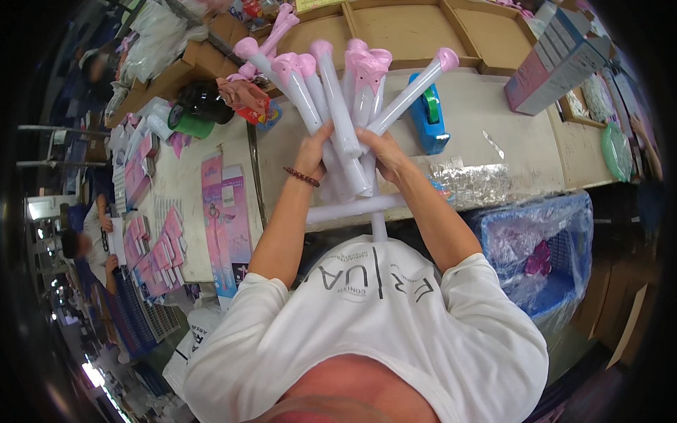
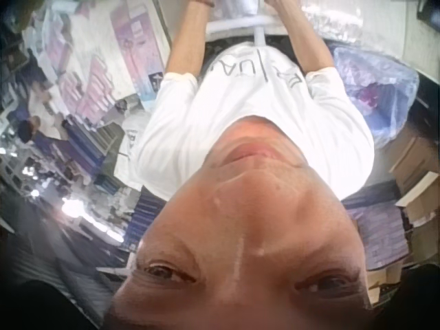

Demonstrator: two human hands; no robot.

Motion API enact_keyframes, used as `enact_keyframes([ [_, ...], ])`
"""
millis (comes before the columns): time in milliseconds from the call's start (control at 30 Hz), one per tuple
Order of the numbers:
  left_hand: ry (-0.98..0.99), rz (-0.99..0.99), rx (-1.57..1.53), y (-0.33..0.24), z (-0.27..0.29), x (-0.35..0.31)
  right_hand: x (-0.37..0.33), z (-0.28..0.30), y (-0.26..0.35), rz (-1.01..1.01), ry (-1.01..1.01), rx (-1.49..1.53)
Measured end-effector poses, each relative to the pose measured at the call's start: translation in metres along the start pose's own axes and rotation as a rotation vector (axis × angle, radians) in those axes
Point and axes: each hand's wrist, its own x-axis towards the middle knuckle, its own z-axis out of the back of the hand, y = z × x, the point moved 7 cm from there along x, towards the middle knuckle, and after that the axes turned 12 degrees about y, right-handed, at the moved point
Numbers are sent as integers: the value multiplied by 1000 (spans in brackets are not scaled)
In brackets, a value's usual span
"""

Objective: The person unpacks pink bubble-blower heads from a box and retrieves white plastic handles from a blue crate. They repeatedly attach the heads to the handles by hand, then place the assembled units on the table. The person also wipes the heads with a cloth during assembly.

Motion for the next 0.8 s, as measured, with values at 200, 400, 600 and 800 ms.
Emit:
enact_keyframes([
  [200,-102,115,-30,4,19,29,39,34,13,-99,1,-158],
  [400,-129,306,248,27,50,33,47,55,0,-217,-37,-379],
  [600,-182,220,646,40,82,40,45,85,-16,-343,-19,-474],
  [800,-530,7,756,28,122,-7,35,134,-15,-116,-252,-720],
])
